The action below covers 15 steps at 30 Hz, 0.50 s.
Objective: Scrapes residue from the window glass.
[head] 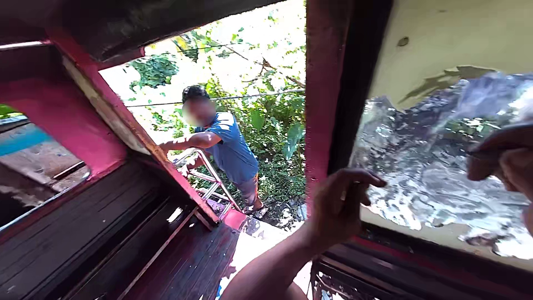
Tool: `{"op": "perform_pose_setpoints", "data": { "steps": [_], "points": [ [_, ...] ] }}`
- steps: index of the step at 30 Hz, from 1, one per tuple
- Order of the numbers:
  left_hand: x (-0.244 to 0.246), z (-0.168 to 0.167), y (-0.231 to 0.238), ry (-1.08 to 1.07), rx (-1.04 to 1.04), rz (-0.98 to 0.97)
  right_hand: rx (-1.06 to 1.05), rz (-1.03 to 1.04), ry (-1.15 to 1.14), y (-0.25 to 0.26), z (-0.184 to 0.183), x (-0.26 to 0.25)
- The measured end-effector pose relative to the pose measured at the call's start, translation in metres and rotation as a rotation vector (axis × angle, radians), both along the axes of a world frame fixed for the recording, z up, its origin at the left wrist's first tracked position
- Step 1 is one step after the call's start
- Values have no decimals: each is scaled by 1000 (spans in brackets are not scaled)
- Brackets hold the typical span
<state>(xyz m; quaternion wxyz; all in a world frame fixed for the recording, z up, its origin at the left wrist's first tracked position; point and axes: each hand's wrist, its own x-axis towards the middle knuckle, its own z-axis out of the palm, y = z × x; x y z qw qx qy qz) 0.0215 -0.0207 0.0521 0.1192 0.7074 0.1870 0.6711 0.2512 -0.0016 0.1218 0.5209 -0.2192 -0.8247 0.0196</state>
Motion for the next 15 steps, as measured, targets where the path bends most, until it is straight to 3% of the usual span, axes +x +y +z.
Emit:
{"op": "perform_pose_setpoints", "data": {
  "steps": [3,7,9,13,15],
  "points": [
    [-10,1,4,-34,102,87,66,-137,-69,-9,8,-5],
    [-42,12,8,-185,233,373,186,-259,-165,-18,16,-16],
    [-57,18,15,-251,179,434,222,-269,-203,-18,18,-20],
    [-54,11,33,-325,-235,139,287,-296,-201,-13,22,-35],
    [-42,0,35,-345,-343,75,286,-294,-189,-14,22,-39]
  ]
}}
